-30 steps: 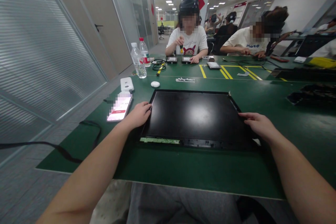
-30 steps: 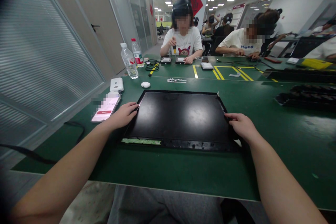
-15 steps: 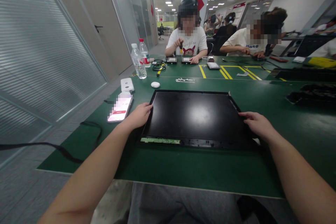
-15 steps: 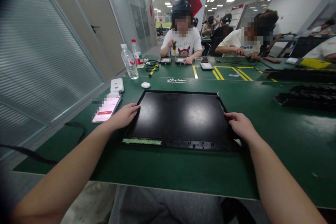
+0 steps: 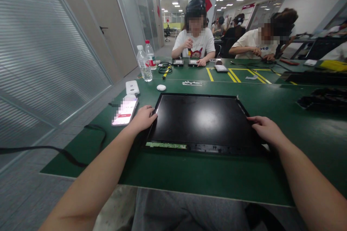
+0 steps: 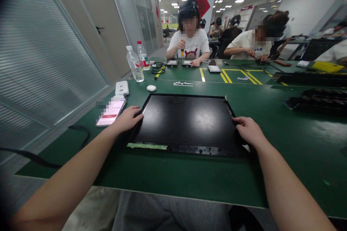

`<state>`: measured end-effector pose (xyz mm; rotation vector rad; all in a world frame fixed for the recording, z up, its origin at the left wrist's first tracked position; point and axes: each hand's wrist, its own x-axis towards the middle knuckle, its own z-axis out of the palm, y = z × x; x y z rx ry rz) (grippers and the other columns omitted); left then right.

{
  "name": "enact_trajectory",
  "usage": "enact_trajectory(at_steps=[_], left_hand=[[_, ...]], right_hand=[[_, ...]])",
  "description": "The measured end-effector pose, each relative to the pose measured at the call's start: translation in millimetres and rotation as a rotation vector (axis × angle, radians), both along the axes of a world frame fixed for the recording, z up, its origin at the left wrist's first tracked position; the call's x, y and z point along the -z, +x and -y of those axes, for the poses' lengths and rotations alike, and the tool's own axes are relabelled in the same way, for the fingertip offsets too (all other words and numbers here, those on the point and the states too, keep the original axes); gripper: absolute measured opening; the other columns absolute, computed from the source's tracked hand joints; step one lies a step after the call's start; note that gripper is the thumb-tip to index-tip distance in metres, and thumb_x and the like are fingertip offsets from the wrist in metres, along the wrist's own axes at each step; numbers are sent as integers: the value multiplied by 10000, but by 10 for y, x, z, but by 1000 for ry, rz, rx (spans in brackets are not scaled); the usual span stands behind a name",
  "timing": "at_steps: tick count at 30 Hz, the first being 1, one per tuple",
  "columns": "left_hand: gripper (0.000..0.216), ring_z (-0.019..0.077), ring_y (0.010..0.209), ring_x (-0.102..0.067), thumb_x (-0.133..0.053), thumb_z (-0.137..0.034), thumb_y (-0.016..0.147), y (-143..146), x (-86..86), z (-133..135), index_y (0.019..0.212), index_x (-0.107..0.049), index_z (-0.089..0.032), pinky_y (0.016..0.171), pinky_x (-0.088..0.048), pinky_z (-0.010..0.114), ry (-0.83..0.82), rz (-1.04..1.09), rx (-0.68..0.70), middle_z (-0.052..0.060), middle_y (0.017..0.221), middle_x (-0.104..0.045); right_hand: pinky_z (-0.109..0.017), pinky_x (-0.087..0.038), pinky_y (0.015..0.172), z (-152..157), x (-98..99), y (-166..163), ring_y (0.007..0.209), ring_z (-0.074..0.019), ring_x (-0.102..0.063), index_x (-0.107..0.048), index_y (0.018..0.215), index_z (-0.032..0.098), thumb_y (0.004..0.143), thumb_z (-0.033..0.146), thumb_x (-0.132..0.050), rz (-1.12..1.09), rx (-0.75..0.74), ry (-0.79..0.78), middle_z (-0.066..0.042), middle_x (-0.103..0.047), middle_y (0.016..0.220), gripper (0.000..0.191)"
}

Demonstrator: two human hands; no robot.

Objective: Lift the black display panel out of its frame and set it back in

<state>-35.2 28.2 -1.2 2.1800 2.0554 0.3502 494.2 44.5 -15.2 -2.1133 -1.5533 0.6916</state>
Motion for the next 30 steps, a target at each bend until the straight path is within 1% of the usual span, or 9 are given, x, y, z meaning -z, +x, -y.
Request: enact_trajectory(at_steps=[6, 12, 17, 19, 21, 23, 25, 27, 30], left_hand=[[455, 363, 1398, -633, -563, -261, 910, 14, 0, -14, 1242, -814, -78, 1237, -446, 409, 39, 96, -52, 211, 1480, -685], [425, 346, 1361, -664, -576, -197, 843, 17, 37, -16, 1158, -858, -151, 1228, -471, 430, 101, 211, -73, 140, 1425, -740], [401, 318, 1344, -675, -574, -193, 840, 51, 8, 3, 1107, -872, -183, 1228, -464, 418, 146, 344, -113, 104, 1391, -764], [372, 317, 1353, -668, -598, -190, 838, 70, -17, 18, 1084, -877, -201, 1237, -446, 418, 164, 462, -140, 82, 1371, -778], [335, 320, 1321, -686, -635, -184, 829, 96, -44, 40, 1055, -881, -216, 1215, -462, 416, 162, 639, -178, 59, 1304, -810], [288, 320, 1199, -744, -687, -193, 825, 134, -68, 65, 1036, -881, -219, 1113, -543, 405, 122, 856, -245, 51, 1143, -852], [264, 300, 996, -792, -756, -204, 814, 181, -94, 88, 1049, -877, -205, 918, -623, 366, 56, 1062, -334, 55, 947, -855], [304, 256, 793, -785, -810, -183, 802, 231, -123, 105, 1101, -865, -178, 730, -628, 317, -3, 1219, -416, 59, 827, -831], [396, 189, 599, -726, -785, -119, 854, 297, -175, 118, 1249, -816, -139, 585, -597, 276, -61, 1368, -497, 70, 792, -818]], right_hand=[[-296, -446, 562, 58, -6, -33, 589, -187, -634, -795, 1314, 158, 809, 167, -611, -9, 38, 21, -87, -773, 831, 538], [-311, -436, 545, 89, -82, -81, 515, -186, -603, -790, 1340, 159, 825, 169, -596, 15, 48, -22, -59, -726, 690, 550], [-336, -471, 576, 101, -142, -103, 569, -213, -642, -829, 1253, 161, 830, 178, -605, 41, 57, 0, -89, -764, 758, 479], [-343, -485, 602, 83, -130, -75, 613, -226, -665, -852, 1183, 178, 818, 171, -625, 56, 44, 23, -101, -784, 808, 430], [-347, -496, 627, 56, -106, -37, 677, -244, -690, -868, 1107, 197, 802, 164, -652, 73, 26, 64, -109, -800, 859, 376], [-350, -498, 638, 35, -83, -7, 722, -260, -704, -873, 1062, 213, 792, 164, -667, 87, 17, 92, -108, -804, 873, 343], [-356, -494, 640, 28, -74, 1, 716, -262, -700, -873, 1081, 217, 802, 172, -661, 97, 27, 79, -101, -799, 855, 354], [-363, -484, 634, 35, -82, -12, 663, -251, -677, -864, 1146, 204, 826, 184, -641, 100, 48, 28, -94, -784, 815, 390], [-364, -482, 643, 50, -106, -44, 645, -239, -664, -852, 1192, 179, 832, 187, -634, 94, 60, 5, -100, -782, 834, 421]])
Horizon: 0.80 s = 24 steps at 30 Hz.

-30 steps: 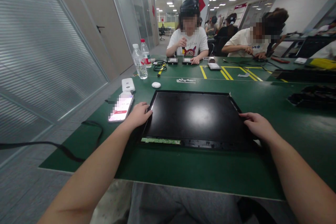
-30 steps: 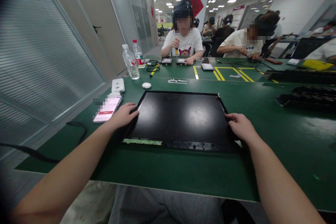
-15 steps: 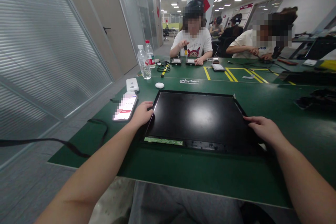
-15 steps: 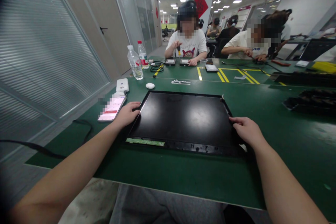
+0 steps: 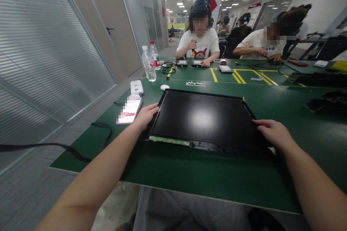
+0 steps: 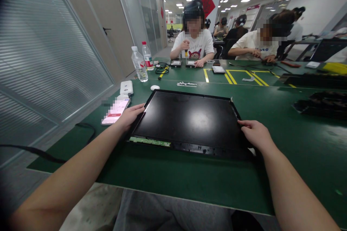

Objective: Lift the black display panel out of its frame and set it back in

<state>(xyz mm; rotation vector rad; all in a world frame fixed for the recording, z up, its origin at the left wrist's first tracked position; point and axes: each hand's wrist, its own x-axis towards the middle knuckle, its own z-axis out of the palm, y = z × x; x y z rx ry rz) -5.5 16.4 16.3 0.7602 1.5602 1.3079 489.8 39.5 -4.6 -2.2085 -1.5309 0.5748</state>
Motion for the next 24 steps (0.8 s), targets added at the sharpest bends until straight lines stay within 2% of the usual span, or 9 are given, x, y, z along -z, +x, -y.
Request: enact_trajectory(at_steps=[3, 9, 14, 19, 24], left_hand=[[453, 171, 532, -704, -742, -79, 900, 36, -44, 4, 1350, -762, -122, 518, -584, 261, -37, 84, -26, 72, 769, -810], [410, 164, 518, -710, -718, -58, 922, 26, -33, -22, 1320, -773, -137, 494, -590, 250, -37, 149, -44, 68, 769, -811], [443, 168, 518, -718, -782, -85, 884, 8, 8, -49, 1324, -769, -142, 501, -599, 255, -29, 169, -67, 86, 823, -826], [465, 162, 514, -709, -759, -74, 893, -7, 28, -67, 1355, -745, -126, 501, -589, 250, -27, 190, -54, 76, 793, -815], [559, 160, 517, -707, -834, -114, 853, -25, 49, -87, 1398, -712, -136, 505, -584, 248, -34, 194, -48, 64, 797, -811]], right_hand=[[-359, -498, 684, 2, -9, -15, 710, -242, -689, -860, 1160, 177, 813, 178, -636, 0, -8, 33, -108, -794, 895, 413], [-345, -470, 645, -1, 9, 2, 646, -222, -651, -843, 1223, 184, 837, 179, -639, -16, 3, -12, -80, -760, 776, 436], [-338, -468, 618, -2, 32, 23, 640, -223, -653, -861, 1155, 196, 821, 180, -646, -19, -5, 33, -82, -759, 762, 398], [-331, -473, 599, -21, 79, 59, 634, -220, -655, -869, 1100, 204, 778, 190, -670, -20, -30, 84, -82, -765, 768, 378], [-339, -470, 602, -13, 77, 44, 620, -219, -648, -858, 1170, 185, 795, 197, -649, -15, -2, 45, -86, -766, 776, 429]])
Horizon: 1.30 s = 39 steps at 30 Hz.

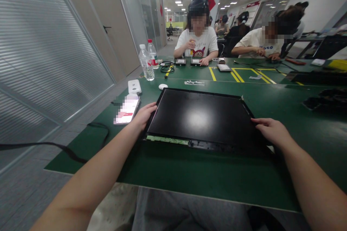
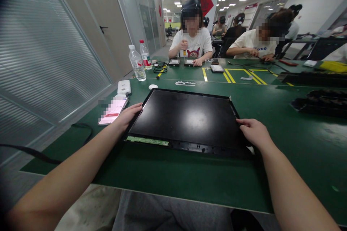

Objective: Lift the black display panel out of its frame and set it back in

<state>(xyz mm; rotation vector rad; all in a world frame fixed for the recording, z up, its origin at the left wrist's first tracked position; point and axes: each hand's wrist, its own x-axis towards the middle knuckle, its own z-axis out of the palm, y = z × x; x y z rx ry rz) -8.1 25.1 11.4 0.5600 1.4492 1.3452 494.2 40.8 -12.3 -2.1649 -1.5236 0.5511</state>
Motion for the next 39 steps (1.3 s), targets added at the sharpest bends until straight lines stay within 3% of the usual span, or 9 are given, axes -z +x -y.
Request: enact_trajectory(at_steps=[7, 14, 17, 21, 26, 32, 39], left_hand=[[483, 155, 507, -702, -763, -103, 919, 29, -19, 7, 1395, -687, -132, 492, -570, 242, -3, 33, 31, 57, 810, -817], [600, 172, 519, -715, -857, -156, 862, 26, -8, 6, 1422, -647, -110, 530, -590, 264, 14, 65, 90, 71, 823, -814], [739, 158, 475, -677, -844, -137, 865, 41, -42, 32, 1543, -550, -129, 505, -563, 248, 13, 54, 102, 45, 768, -793], [910, 151, 407, -618, -806, -102, 884, 70, -108, 83, 1680, -387, -239, 459, -523, 238, 6, 7, 91, -24, 648, -729], [757, 140, 419, -622, -768, -82, 915, 92, -147, 107, 1614, -508, -209, 452, -520, 217, 10, 34, 109, -24, 621, -715], [495, 150, 511, -688, -761, -165, 960, 126, -183, 129, 1449, -679, -157, 492, -550, 237, 32, 56, 136, 54, 811, -818], [529, 194, 769, -797, -807, -195, 923, 153, -216, 168, 1443, -715, -160, 669, -602, 246, 129, 21, 122, 106, 1043, -859]], right_hand=[[-319, -459, 569, 16, -46, -26, 581, -201, -635, -851, 1174, 176, 775, 192, -653, -27, -16, 3, -73, -756, 731, 445], [-326, -458, 572, 4, 1, 5, 574, -202, -627, -855, 1153, 191, 781, 192, -655, -20, -3, 14, -67, -756, 733, 423], [-327, -472, 608, 3, 4, 8, 635, -214, -657, -862, 1137, 197, 788, 189, -660, -16, 0, 11, -75, -767, 767, 403], [-329, -484, 641, -1, -24, -4, 683, -221, -682, -859, 1146, 199, 800, 188, -657, -17, 11, 0, -78, -780, 810, 401], [-355, -500, 681, -3, -32, -17, 707, -234, -696, -846, 1194, 193, 832, 190, -637, 0, 14, -27, -91, -800, 888, 418], [-369, -504, 650, -31, 35, 49, 690, -260, -706, -853, 1168, 198, 808, 203, -653, 7, -14, -12, -98, -799, 844, 411], [-353, -482, 578, -49, 60, 104, 646, -255, -691, -874, 1036, 210, 724, 210, -679, -25, -55, 79, -93, -799, 800, 368]])
